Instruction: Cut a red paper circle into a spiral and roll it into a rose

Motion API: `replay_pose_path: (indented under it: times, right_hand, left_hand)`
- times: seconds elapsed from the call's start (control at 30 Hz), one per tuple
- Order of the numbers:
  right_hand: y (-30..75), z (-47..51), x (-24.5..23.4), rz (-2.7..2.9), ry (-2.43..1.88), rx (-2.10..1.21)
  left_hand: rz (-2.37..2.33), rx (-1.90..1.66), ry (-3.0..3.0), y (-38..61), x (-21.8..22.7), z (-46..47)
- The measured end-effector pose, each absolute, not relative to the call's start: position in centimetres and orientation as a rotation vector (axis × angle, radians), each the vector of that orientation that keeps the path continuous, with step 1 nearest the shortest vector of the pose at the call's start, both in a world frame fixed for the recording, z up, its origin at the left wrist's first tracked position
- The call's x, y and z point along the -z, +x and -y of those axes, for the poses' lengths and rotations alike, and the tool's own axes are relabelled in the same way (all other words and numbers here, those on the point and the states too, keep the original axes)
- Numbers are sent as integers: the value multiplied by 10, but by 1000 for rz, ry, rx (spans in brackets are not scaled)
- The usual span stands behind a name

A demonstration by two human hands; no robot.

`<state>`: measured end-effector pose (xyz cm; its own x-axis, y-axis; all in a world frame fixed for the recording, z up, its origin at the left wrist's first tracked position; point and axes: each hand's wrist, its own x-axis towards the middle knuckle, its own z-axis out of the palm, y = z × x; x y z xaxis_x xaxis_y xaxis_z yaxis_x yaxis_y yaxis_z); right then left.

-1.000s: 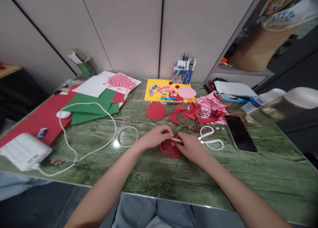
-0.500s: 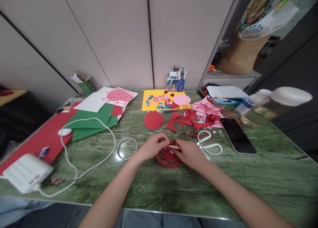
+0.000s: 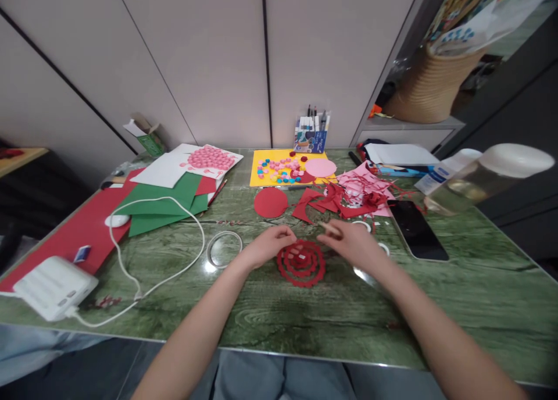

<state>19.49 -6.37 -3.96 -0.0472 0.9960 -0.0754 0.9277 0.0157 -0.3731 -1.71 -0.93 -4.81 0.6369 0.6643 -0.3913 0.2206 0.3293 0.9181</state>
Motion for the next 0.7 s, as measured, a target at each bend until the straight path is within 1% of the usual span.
replay_pose_path:
  times: [0.07,0.17,0.23,0.3,0.43,0.6,0.7]
  right_hand:
    - [223,61,31,2012,-1966,-594]
    - [260,59,26,2250,-1777,-776]
    - [273,59,30,2368,-1734,-901]
    - [276,58,37,2385,-1813,-897]
    - [269,55,46,2384,-1932,-781]
    - [262,55,43,2407,-1898,-720]
    - [264,59,37,2374,-1955,-662]
  left_hand:
    - [-868,-346,1206,-17,49,9]
    - [-849,-354,1162,-17,53,9]
    - [-843,-352,1142,-18,54,9]
    - [-846,-344,1135,-18,54,9]
    - [-849,-339,1129,-19,51,10]
    - [-865,-338,1125,-18,49,10]
    - [-874,-346,1121,-17,49,11]
